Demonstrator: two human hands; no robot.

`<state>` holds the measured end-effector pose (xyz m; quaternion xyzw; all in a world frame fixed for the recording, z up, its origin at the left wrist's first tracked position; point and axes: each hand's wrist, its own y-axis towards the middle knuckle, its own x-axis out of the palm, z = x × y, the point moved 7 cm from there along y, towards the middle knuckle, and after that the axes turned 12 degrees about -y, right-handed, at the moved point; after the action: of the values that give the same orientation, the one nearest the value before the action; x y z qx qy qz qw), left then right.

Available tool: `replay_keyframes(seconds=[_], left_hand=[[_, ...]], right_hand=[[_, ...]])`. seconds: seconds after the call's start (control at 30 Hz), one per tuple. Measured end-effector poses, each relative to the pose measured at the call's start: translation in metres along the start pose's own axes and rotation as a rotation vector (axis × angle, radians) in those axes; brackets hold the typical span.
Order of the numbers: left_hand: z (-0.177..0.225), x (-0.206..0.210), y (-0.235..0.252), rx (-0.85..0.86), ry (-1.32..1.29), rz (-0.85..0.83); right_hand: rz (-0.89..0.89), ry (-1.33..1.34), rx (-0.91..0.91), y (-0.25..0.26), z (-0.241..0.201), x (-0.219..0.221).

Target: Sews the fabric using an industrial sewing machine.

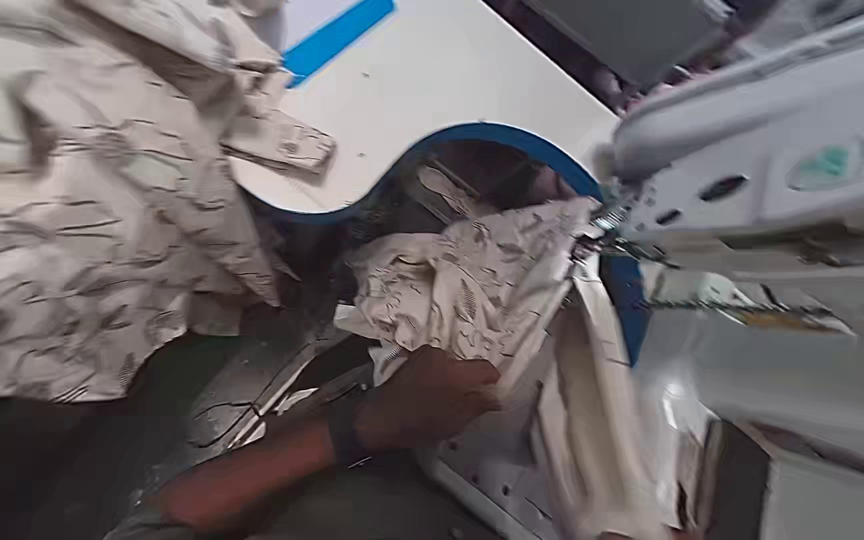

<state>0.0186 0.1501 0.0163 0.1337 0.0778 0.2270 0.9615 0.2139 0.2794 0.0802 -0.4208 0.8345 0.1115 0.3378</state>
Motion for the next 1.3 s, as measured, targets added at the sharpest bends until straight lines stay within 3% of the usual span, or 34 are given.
replay_keyframes(seconds=[0.07, 0.13, 0.2, 0.23, 0.33, 0.5, 0.67, 0.9, 1.3], left_hand=[[-0.005, 0.023, 0.0, -0.012, -0.016, -0.019], [-0.01, 0.023, 0.002, -0.01, 0.022, -0.017], [-0.008, 0.024, 0.003, 0.021, 0.05, 0.003], [-0.008, 0.025, 0.003, 0.035, 0.071, 0.003], [-0.015, 0.025, 0.005, 0.045, 0.116, 0.012], [-0.03, 0.019, 0.035, 0.055, 0.029, 0.127], [-0.019, 0.013, 0.047, -0.015, 0.123, 0.12], [-0.007, 0.014, 0.047, 0.064, 0.103, 0.064], [-0.042, 0.018, 0.099, -0.025, -0.091, 0.212]], right_hand=[[-0.049, -0.42, 0.034, -0.022, -0.019, 0.031], [-0.09, -0.741, 0.089, -0.013, -0.029, 0.025], [0.012, -1.004, -0.061, -0.006, -0.07, 0.023], [0.027, -1.064, -0.17, -0.001, -0.09, 0.042], [-0.048, -1.145, -0.387, 0.021, -0.1, 0.096], [-0.137, -1.23, -0.269, 0.049, -0.089, 0.092], [0.007, -1.288, -0.207, 0.056, -0.102, 0.077], [0.099, -1.345, -0.181, 0.069, -0.099, 0.077], [0.472, -1.149, -0.213, 0.116, -0.078, 0.065]])
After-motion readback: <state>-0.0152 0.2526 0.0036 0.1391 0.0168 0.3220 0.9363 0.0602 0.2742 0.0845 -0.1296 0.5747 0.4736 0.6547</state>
